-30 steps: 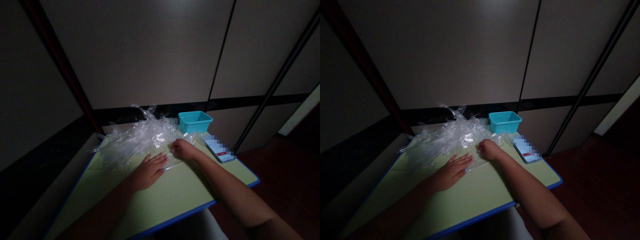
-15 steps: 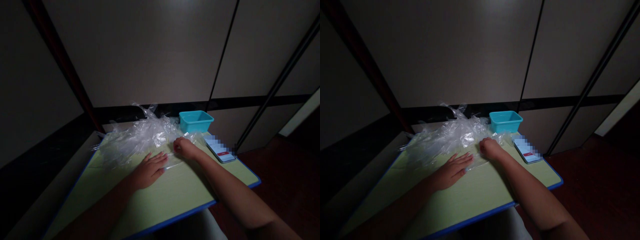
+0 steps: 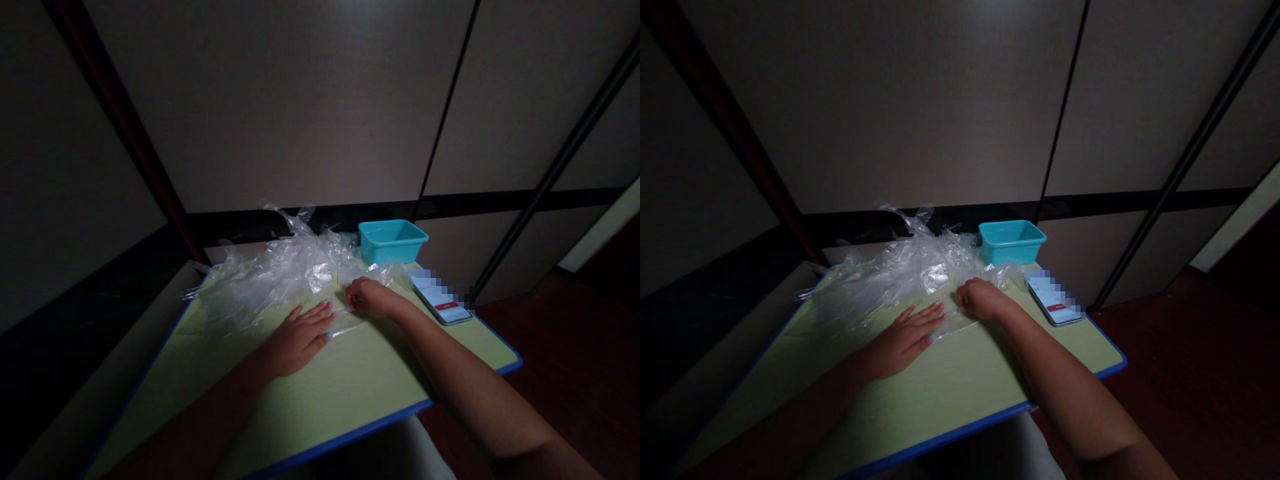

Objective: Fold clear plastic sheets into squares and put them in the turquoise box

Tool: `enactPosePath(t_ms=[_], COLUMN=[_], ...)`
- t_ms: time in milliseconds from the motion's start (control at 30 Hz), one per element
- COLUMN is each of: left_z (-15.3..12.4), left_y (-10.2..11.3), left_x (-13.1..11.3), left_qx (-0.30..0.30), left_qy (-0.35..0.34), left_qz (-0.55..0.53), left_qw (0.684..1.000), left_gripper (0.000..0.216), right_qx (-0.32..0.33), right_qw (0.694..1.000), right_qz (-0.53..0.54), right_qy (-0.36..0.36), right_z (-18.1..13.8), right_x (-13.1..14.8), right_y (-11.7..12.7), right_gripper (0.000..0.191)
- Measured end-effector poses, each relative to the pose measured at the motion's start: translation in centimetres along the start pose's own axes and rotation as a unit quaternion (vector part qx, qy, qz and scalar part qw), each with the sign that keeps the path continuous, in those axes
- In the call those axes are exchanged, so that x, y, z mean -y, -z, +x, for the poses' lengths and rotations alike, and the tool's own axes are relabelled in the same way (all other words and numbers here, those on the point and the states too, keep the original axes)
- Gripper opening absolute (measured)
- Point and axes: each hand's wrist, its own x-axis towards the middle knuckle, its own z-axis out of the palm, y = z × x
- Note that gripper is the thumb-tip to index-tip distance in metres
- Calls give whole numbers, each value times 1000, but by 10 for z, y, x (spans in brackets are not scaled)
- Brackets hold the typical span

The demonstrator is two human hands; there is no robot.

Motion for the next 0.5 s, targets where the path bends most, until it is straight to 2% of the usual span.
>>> enactPosePath(t_ms=[200, 500], left_z=[-1, -1], left_y=[1, 2], left_x=[-1, -2], left_qx=[-3, 0], left_qy=[3, 5], left_qz=[-10, -11], left_qw=[1000, 1000], left_gripper=[41, 41], right_qx=[37, 79], right_qw=[999, 996], right_qz=[6, -8], right_qy=[15, -30], right_z=[0, -4], right_x=[2, 4], right_y=[1, 8], right_gripper=[10, 15])
